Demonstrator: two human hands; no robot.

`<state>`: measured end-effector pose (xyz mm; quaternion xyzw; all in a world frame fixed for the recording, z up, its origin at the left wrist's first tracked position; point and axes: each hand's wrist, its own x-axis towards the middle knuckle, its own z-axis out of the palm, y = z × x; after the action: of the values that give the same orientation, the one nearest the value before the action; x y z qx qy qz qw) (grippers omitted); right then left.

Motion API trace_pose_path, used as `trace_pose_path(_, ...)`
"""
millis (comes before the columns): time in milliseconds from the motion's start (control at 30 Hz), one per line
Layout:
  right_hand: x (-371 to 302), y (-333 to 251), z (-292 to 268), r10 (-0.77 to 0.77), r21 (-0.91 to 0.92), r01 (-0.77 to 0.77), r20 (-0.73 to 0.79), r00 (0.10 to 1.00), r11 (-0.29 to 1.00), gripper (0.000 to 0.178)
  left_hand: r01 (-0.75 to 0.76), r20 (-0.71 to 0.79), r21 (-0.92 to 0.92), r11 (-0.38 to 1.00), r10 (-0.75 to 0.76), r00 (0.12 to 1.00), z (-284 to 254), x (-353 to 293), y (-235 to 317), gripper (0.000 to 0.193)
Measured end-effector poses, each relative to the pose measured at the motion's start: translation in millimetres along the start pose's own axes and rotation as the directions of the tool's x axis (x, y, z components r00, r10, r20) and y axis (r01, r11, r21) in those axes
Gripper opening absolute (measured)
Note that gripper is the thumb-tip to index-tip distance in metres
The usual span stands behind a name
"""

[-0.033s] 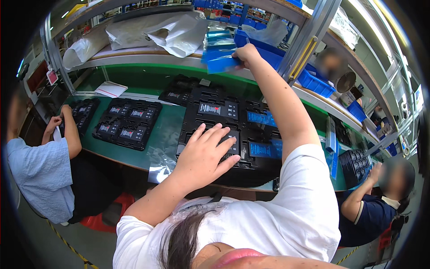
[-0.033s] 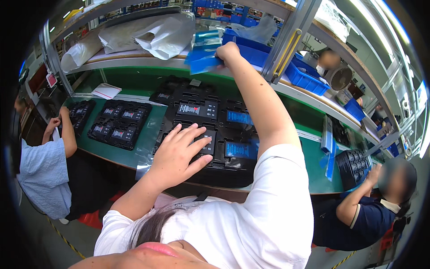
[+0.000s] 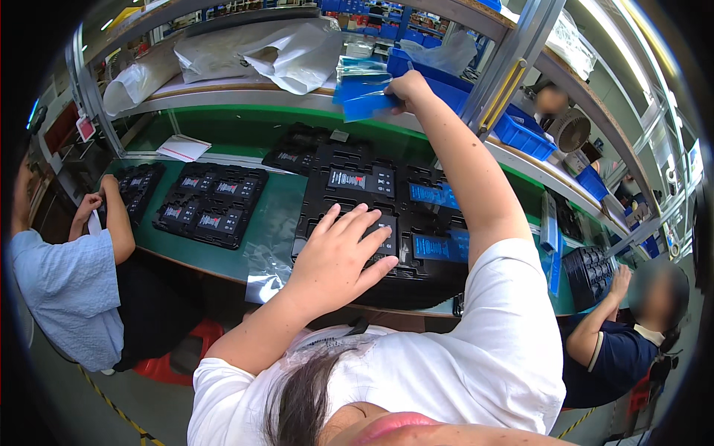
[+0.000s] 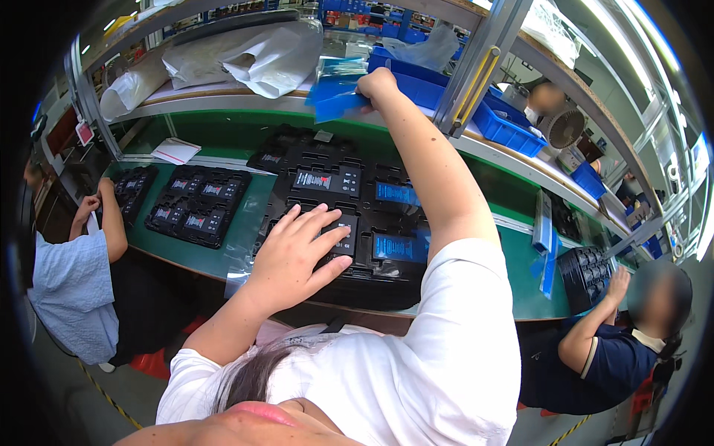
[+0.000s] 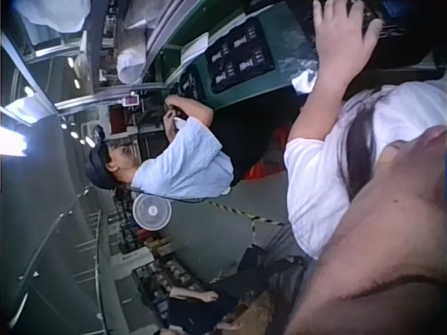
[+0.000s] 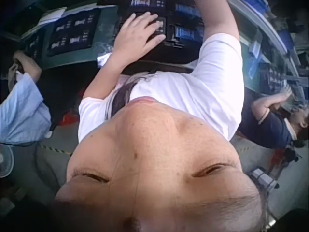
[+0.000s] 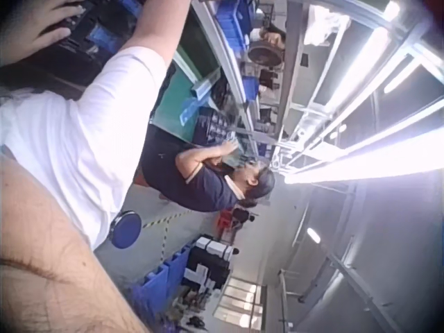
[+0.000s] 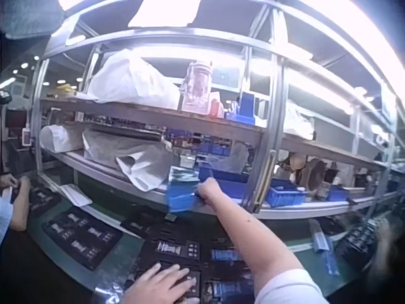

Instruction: Applying protective blue films to electronic components in a tray.

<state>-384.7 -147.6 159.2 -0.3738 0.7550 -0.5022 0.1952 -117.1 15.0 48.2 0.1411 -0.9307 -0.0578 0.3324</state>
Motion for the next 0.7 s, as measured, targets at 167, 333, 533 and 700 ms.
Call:
trace_pose_path(167,-8,-23,-16,-0.268,-0.126,0.281,0.105,0.958,0.952,0.033,-0.008,-0.003,-0.005,1.000,0.008,1.000,0,1,-1,0.039)
trace_pose_path(333,-84,-65,-52,-0.698,-0.328,0.752,0.288,0.656,0.571,0.028,-0.003,0.020,-0.054,0.999,0.004,1.000,-6,0,0,0.039)
trace_pose_path(533,-200,-99,-73,-0.869,-0.483,0.841,0.494,0.030,-0.245,0.023,-0.106,-0.643,0.087,0.991,0.137,0.753,-72,6,-21,0.060)
trace_pose_path(700,-230,-108,-87,-0.844,-0.453,0.769,0.496,-0.202,-0.450,0.022,0.047,-0.501,-0.006,0.999,-0.044,0.864,-98,29,-49,0.058)
